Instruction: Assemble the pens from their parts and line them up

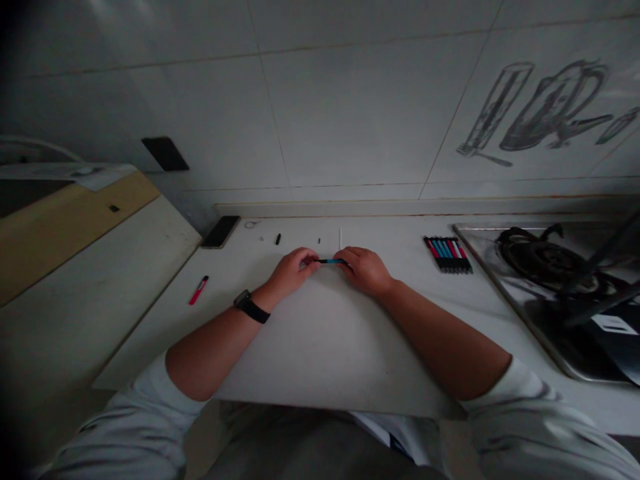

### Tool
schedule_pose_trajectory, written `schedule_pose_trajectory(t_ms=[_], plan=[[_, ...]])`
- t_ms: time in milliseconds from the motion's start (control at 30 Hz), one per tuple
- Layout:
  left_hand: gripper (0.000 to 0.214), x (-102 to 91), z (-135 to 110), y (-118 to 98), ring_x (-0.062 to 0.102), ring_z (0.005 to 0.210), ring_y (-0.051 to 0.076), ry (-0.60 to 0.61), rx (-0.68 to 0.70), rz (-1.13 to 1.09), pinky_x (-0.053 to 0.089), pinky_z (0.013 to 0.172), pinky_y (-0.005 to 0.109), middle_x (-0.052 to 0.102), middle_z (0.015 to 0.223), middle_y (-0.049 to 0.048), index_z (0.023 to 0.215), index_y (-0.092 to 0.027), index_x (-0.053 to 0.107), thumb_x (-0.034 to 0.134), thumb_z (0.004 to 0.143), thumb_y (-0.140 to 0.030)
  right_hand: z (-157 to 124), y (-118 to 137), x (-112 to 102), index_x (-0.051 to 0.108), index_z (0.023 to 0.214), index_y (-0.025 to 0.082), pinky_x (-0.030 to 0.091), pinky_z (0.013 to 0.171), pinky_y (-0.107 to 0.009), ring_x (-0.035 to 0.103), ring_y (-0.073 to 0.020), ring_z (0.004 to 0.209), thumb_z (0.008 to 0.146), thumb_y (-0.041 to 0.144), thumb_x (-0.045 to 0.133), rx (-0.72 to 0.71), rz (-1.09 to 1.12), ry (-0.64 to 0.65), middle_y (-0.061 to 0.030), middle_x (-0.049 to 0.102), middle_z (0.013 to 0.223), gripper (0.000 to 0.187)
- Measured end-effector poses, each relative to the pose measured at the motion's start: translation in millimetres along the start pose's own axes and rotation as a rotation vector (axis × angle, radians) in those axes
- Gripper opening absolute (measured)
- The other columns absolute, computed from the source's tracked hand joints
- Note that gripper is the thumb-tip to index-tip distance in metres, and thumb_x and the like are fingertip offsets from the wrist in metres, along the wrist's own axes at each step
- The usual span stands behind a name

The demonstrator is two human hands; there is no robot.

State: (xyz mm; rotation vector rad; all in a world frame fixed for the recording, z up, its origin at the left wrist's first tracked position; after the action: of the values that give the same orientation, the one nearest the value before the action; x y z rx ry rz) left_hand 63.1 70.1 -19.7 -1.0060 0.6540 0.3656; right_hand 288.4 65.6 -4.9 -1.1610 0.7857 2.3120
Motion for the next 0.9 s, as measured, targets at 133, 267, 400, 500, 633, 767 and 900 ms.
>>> schedule_pose_trajectory(t_ms=[133, 267, 400, 500, 633, 767, 900], plan=[[0.029, 0.9, 1, 1, 0.066, 0.090, 0.019, 0.048, -0.014, 0.027, 0.052, 0.086, 0.035, 0.072, 0.094, 0.0048, 0.092, -0.020, 0.069, 0.049, 0.106, -0.035, 0, 0, 0, 0.072, 0.112, 0.020, 0.053, 0.083, -0.035, 0.070, -0.0231, 0.091, 0.103, 0.031, 0.052, -0.001, -0.008, -0.022, -0.0111, 0.076, 0.103, 0.024], [0.029, 0.2, 1, 0, 0.066, 0.086, 0.020, 0.077, -0.010, 0.050, 0.050, 0.082, 0.034, 0.073, 0.089, 0.0042, 0.085, -0.020, 0.071, 0.052, 0.104, -0.032, -1, -3, 3, 0.073, 0.111, 0.020, 0.053, 0.083, -0.036, 0.070, -0.0232, 0.090, 0.103, 0.031, 0.054, -0.018, -0.028, -0.019, -0.0109, 0.076, 0.103, 0.024], [0.018, -3.2, 1, -3, 0.067, 0.088, 0.020, 0.038, 0.018, 0.084, 0.050, 0.083, 0.034, 0.074, 0.091, 0.0039, 0.089, -0.021, 0.074, 0.062, 0.099, -0.030, -1, -7, 4, 0.074, 0.110, 0.022, 0.053, 0.082, -0.035, 0.071, -0.0232, 0.090, 0.101, 0.029, 0.055, 0.029, -0.006, -0.021, -0.0097, 0.078, 0.105, 0.023], [0.012, -5.1, 2, -3, 0.067, 0.087, 0.020, 0.018, 0.033, 0.111, 0.051, 0.083, 0.034, 0.074, 0.090, 0.0035, 0.090, -0.022, 0.075, 0.068, 0.096, -0.030, -1, -8, 5, 0.075, 0.109, 0.023, 0.053, 0.079, -0.033, 0.072, -0.0223, 0.089, 0.100, 0.029, 0.057, 0.073, 0.030, 0.001, -0.0076, 0.078, 0.103, 0.021], [0.006, -6.0, 2, -3, 0.068, 0.089, 0.021, 0.002, 0.057, 0.128, 0.051, 0.084, 0.035, 0.076, 0.093, 0.0032, 0.090, -0.022, 0.075, 0.074, 0.093, -0.027, 0, -8, 4, 0.075, 0.108, 0.024, 0.052, 0.077, -0.032, 0.072, -0.0218, 0.087, 0.098, 0.028, 0.058, 0.112, 0.057, 0.030, -0.0054, 0.079, 0.100, 0.020], [0.004, -7.5, 1, -7, 0.068, 0.089, 0.021, -0.016, 0.073, 0.156, 0.051, 0.085, 0.036, 0.076, 0.092, 0.0029, 0.090, -0.022, 0.075, 0.076, 0.091, -0.026, 0, -10, 3, 0.076, 0.107, 0.025, 0.051, 0.076, -0.031, 0.072, -0.0211, 0.086, 0.097, 0.028, 0.059, 0.136, 0.076, 0.055, -0.0043, 0.079, 0.099, 0.020], [0.005, -8.5, 1, -9, 0.068, 0.090, 0.022, -0.004, 0.086, 0.179, 0.051, 0.086, 0.037, 0.075, 0.092, 0.0030, 0.090, -0.022, 0.074, 0.077, 0.090, -0.026, 0, -10, 0, 0.077, 0.105, 0.025, 0.049, 0.070, -0.029, 0.069, -0.0186, 0.074, 0.095, 0.031, 0.061, 0.179, 0.114, 0.079, -0.0030, 0.078, 0.091, 0.020]])
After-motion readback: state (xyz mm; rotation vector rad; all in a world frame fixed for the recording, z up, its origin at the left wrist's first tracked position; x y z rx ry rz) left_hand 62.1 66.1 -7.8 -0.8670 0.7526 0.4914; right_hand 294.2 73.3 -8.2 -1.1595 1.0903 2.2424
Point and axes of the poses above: each hand's wrist, its own z-axis towards the middle knuckle, its own x-axis out of the palm, y = z × x, the point moved 3 cm from there along z, towards the middle knuckle
